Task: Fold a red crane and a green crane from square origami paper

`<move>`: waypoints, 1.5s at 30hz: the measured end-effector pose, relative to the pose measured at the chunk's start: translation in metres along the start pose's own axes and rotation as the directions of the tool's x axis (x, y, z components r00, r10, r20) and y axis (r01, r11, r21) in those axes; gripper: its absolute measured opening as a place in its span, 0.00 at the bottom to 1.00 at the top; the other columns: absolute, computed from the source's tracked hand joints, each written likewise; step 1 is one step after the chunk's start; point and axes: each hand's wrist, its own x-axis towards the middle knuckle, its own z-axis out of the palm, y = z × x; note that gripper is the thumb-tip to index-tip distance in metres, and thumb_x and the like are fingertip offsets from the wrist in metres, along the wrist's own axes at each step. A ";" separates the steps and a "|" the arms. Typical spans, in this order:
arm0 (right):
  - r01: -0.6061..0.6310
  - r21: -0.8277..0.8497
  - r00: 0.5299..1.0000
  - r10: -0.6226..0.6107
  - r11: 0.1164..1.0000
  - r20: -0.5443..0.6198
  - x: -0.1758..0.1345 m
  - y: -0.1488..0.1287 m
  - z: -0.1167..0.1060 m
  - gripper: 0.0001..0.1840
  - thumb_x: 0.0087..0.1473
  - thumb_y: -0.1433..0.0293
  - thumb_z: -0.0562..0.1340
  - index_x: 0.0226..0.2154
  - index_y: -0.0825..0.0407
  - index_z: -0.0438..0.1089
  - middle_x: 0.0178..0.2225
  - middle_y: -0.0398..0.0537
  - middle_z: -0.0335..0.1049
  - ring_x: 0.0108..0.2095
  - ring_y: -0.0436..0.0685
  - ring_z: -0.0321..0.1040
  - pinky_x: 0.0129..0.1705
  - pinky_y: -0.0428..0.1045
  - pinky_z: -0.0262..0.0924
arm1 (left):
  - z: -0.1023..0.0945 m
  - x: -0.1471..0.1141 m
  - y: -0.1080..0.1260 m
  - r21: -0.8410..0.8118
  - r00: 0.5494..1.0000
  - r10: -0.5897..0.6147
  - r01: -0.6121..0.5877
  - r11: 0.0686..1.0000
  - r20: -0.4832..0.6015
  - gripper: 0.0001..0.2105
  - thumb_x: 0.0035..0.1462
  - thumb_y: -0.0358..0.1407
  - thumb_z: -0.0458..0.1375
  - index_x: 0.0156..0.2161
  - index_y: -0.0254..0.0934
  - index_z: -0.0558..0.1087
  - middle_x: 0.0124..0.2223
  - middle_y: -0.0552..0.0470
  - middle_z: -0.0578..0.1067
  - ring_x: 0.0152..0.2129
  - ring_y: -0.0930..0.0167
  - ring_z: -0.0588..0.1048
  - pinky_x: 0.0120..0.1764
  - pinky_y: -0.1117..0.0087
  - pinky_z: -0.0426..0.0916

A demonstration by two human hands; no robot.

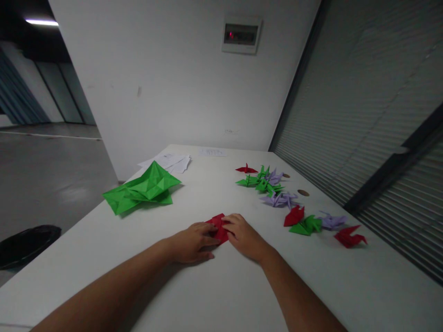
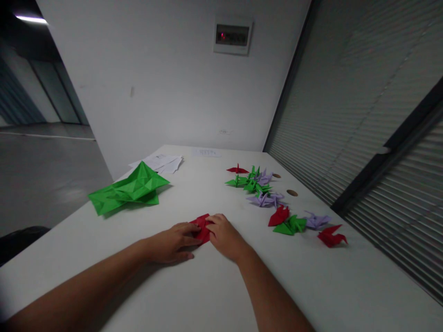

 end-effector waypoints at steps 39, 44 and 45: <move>-0.215 -0.084 0.934 0.230 0.973 0.272 -0.006 0.014 -0.002 0.39 0.63 0.57 0.61 0.70 0.53 0.52 0.72 0.58 0.47 0.72 0.67 0.40 0.72 0.65 0.35 | -0.006 0.007 -0.002 -0.036 0.996 -0.049 0.052 0.998 0.078 0.29 0.54 0.48 0.67 0.60 0.47 0.72 0.60 0.39 0.67 0.58 0.50 0.68 0.64 0.39 0.52; -0.067 0.035 0.965 0.056 0.997 0.257 -0.004 0.003 -0.009 0.37 0.62 0.63 0.62 0.69 0.53 0.54 0.71 0.57 0.48 0.72 0.62 0.41 0.72 0.61 0.38 | -0.006 0.005 -0.003 -0.044 0.997 -0.031 0.035 0.998 0.072 0.29 0.55 0.49 0.66 0.61 0.47 0.71 0.63 0.39 0.65 0.59 0.49 0.66 0.64 0.39 0.51; -0.035 0.056 0.960 0.018 0.998 0.279 -0.004 0.001 -0.009 0.36 0.62 0.63 0.63 0.69 0.53 0.56 0.71 0.57 0.49 0.72 0.62 0.42 0.72 0.61 0.38 | -0.006 0.005 -0.003 -0.046 0.997 -0.028 0.032 0.998 0.072 0.28 0.55 0.49 0.65 0.61 0.47 0.71 0.64 0.40 0.64 0.60 0.49 0.65 0.64 0.39 0.51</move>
